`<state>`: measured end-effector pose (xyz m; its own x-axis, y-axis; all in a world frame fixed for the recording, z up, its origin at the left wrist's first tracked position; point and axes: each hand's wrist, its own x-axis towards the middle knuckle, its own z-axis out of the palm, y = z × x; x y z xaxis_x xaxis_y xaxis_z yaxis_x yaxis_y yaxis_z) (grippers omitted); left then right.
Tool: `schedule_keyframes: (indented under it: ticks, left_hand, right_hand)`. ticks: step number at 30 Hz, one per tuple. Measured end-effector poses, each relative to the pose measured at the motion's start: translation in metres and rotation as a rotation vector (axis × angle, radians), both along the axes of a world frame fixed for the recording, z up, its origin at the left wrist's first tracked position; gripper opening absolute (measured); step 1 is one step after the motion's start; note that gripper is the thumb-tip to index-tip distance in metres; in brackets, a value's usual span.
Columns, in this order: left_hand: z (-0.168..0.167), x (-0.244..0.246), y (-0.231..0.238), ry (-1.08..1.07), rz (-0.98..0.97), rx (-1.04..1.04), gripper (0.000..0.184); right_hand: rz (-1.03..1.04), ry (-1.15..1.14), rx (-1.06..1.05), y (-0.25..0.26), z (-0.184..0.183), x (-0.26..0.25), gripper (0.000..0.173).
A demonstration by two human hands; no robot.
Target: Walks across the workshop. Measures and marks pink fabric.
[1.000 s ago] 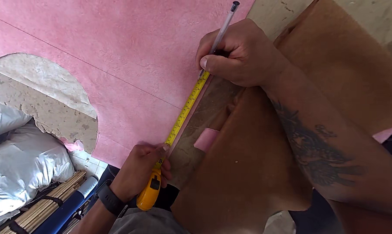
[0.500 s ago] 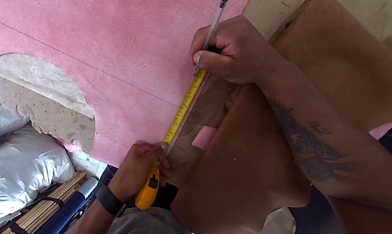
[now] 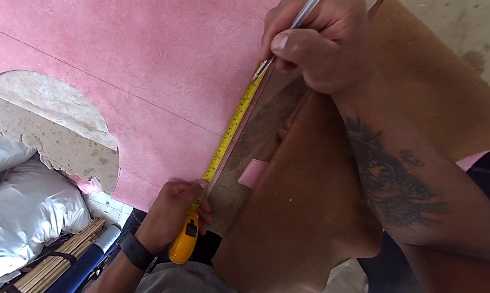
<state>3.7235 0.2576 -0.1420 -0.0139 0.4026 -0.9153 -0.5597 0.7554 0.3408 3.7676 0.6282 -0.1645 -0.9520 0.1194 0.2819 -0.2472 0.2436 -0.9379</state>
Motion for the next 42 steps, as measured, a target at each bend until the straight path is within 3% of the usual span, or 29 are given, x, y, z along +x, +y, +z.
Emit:
schedule_keyframes:
  ticks: [8, 37, 42]
  left_hand:
    - [0.000, -0.001, 0.002, -0.013, -0.002, -0.025, 0.055]
    - [-0.002, -0.001, 0.000, -0.021, 0.014, -0.001, 0.055]
    - [-0.003, -0.003, -0.006, -0.039, -0.030, 0.083, 0.056]
  right_hand:
    - [-0.358, -0.094, 0.222, 0.034, 0.002, 0.017, 0.022]
    - [-0.160, -0.066, 0.418, 0.027, -0.005, 0.007, 0.025]
    - [-0.225, 0.022, 0.296, 0.030, -0.002, 0.010, 0.024]
